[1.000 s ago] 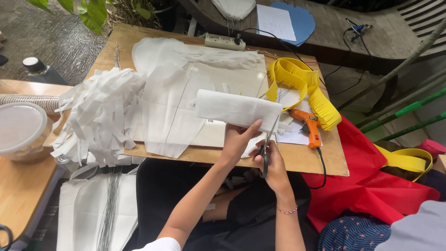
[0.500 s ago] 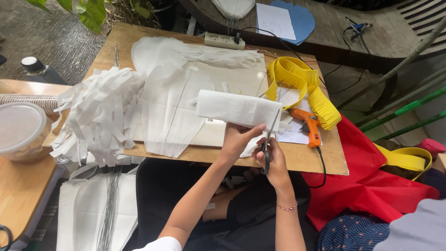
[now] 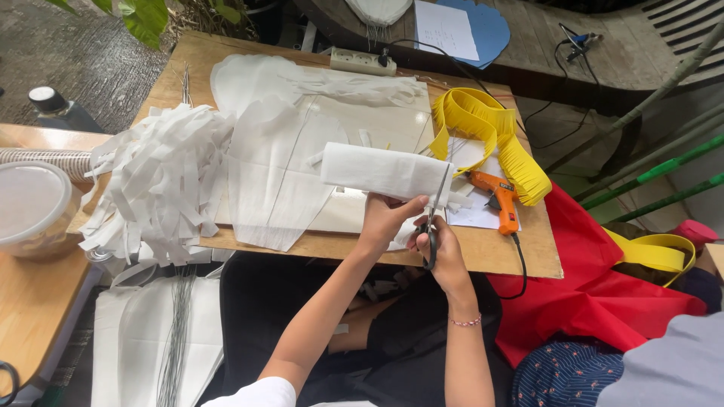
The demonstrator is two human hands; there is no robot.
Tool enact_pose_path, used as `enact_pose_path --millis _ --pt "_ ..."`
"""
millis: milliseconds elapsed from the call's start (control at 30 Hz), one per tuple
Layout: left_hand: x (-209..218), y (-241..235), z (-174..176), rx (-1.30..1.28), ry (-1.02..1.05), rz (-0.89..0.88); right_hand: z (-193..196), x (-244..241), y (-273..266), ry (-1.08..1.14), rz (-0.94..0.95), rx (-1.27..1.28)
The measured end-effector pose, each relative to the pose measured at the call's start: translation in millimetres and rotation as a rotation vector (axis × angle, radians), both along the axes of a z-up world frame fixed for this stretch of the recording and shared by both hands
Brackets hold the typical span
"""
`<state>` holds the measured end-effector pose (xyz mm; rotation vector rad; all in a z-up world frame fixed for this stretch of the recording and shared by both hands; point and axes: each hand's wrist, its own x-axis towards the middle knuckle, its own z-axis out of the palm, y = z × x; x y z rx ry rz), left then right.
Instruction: Cutting a piece of white fabric into thin strips using scissors on a workbench.
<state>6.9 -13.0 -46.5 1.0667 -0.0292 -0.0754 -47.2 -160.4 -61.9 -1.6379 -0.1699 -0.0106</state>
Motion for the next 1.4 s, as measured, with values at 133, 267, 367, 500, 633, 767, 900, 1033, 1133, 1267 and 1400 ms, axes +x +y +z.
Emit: enact_pose_path --millis 133,267,367,500,633,767,900,1033,1133,1267,1400 --pt "2.8 -2.3 1.1 -0.026 0.001 0.000 -18.2 11.4 -5.9 -0.007 -0.006 0.021" --pt "-4.7 -4.5 14.8 -0.002 0.029 -0.011 -5.3 14.0 -0.4 -0.003 -0.040 0.003" --pt "0.0 -7.7 10.6 0.019 0.077 -0.027 -4.3 19.4 -3.5 0.011 -0.046 0.008" --pt "11.3 -15.1 -12.7 -0.054 0.106 0.010 -21.6 30.2 -10.9 -0.009 -0.074 0.045" --pt "-2.2 -12.4 14.4 -0.017 0.135 0.011 -20.8 29.0 -3.9 0.007 -0.100 0.056" --pt "-10.2 -7.4 22.8 -0.059 0.155 -0.007 -32.9 39.8 -6.7 0.022 -0.096 0.029" --pt "-0.4 -8.8 15.7 -0.030 0.159 -0.003 -25.9 38.9 -3.2 0.034 -0.130 0.058" --pt "-4.4 -5.1 18.3 -0.044 0.153 0.003 -27.9 43.7 -4.1 0.050 -0.134 0.063" --pt "-11.1 -4.3 24.9 -0.077 0.130 -0.044 -27.9 49.7 -8.0 0.084 -0.131 0.028" --pt "0.0 -6.4 9.8 -0.087 0.120 -0.064 -26.3 58.6 -7.1 0.082 -0.131 0.041" --pt "9.7 -9.9 -6.3 -0.088 0.131 -0.040 -30.0 61.3 -8.2 0.094 -0.152 0.083"
